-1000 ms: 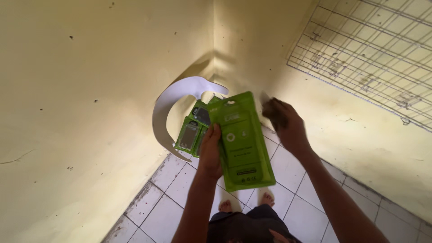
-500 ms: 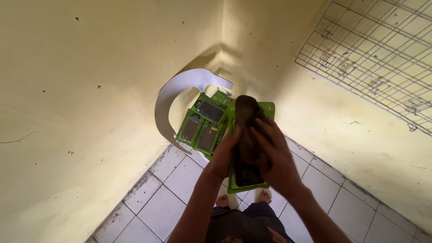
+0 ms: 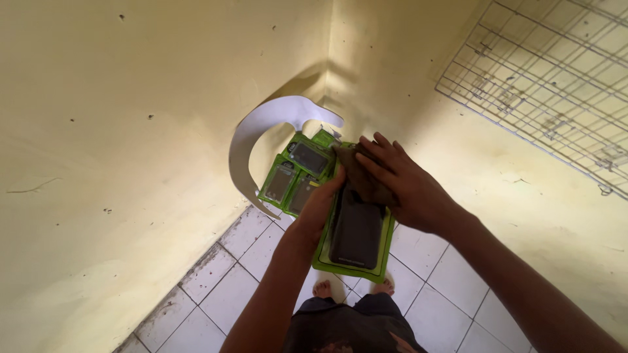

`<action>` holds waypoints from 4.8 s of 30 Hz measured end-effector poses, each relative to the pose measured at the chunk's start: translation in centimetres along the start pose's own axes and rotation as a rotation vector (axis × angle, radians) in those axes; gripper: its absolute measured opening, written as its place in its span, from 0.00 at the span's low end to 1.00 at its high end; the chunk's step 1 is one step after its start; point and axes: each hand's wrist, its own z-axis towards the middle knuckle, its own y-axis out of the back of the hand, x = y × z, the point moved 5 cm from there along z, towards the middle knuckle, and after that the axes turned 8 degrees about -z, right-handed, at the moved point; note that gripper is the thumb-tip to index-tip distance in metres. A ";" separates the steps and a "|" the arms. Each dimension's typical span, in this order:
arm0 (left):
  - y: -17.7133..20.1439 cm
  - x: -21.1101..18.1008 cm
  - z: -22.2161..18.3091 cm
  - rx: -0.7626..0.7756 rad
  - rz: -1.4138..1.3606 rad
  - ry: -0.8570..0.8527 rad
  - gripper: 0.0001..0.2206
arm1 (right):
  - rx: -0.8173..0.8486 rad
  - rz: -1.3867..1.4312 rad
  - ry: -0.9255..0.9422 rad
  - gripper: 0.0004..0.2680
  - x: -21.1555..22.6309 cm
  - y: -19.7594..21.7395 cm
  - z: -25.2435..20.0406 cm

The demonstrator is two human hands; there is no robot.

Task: The person wipes the plastic packaging of several phone cases with a dark cloth. They pick up each case from a white plastic chair, wipe it, and hang it on a wall-mounted wire grid display. The process is repeated for multiple cases of different colors.

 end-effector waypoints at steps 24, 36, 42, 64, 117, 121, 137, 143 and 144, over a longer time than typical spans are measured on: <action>7.7 -5.6 3.9 -0.369 0.010 0.031 0.24 | 0.387 0.262 0.141 0.32 6.4 -9.3 -5.0; 11.2 -11.4 -2.5 -0.182 -0.109 -0.351 0.22 | 0.283 0.507 -0.458 0.26 -7.0 -23.9 -8.2; 20.9 -7.5 -3.9 -0.576 -0.227 -0.401 0.25 | 0.270 0.526 -0.732 0.18 -18.4 -35.2 -3.2; 26.5 -5.4 2.2 -1.076 -0.360 -0.396 0.28 | 0.906 0.034 -0.146 0.35 -15.4 -59.0 9.0; -20.8 49.1 47.9 0.290 1.471 -0.488 0.10 | -0.800 0.162 -1.420 0.15 -43.9 14.5 -58.8; -23.5 49.0 51.3 0.310 1.438 -0.517 0.10 | -0.890 0.082 -1.332 0.09 -47.2 16.8 -57.7; -24.2 49.5 53.9 0.174 1.467 -0.465 0.12 | -0.902 -0.014 -1.647 0.16 -51.3 15.9 -58.3; -23.7 49.3 55.2 0.139 1.721 -0.401 0.23 | -0.851 -0.011 -1.745 0.18 -51.2 15.7 -58.0; -23.4 49.2 55.4 0.122 1.720 -0.398 0.23 | -0.838 -0.002 -1.772 0.19 -51.3 15.5 -58.0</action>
